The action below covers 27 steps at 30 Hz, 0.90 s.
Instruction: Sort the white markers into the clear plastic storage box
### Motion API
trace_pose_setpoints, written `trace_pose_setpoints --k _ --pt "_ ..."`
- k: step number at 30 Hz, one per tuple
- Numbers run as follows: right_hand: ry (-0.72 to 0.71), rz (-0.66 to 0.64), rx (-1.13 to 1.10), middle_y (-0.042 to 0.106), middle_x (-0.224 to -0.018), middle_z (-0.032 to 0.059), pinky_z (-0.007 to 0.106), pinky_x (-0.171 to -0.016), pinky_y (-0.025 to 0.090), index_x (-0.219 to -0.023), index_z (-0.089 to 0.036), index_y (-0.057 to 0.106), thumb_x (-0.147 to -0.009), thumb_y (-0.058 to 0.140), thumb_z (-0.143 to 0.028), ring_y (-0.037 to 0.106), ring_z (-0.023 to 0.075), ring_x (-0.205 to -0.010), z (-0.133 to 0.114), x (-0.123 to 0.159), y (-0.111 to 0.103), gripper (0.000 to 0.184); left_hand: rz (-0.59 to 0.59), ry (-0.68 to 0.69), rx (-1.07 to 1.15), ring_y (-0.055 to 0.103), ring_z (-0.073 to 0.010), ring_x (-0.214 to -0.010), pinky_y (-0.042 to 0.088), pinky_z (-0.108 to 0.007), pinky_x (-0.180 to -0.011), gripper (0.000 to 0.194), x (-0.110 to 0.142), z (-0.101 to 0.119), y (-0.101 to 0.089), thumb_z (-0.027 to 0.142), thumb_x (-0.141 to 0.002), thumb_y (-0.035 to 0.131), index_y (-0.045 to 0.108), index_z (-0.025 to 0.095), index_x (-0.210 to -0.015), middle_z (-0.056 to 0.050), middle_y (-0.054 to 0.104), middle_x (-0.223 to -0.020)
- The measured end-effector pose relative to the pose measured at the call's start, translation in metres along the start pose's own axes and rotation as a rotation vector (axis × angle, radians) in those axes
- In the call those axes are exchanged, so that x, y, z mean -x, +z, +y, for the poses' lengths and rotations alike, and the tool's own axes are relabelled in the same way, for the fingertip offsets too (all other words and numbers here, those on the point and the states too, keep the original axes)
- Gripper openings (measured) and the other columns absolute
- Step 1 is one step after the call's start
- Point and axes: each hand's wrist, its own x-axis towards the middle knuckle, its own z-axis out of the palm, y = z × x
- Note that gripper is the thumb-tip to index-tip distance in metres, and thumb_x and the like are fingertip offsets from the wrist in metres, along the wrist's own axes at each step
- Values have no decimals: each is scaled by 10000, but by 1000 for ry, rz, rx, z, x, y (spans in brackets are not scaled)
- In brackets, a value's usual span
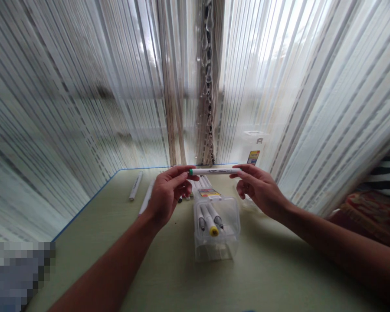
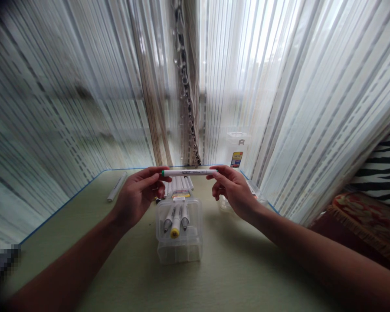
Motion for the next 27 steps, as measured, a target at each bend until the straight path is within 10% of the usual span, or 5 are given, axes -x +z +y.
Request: trace_pose_setpoints --k 27 --pt "58 10 -20 710 -913 38 243 -421 431 -1013 -201 667 -780 763 -321 569 96 -477 2 0 -1 280 -76 -43 -6 504 -98 -566 328 -216 -508 271 1 3 0 241 -773 704 781 136 -1010 -134 750 -815"
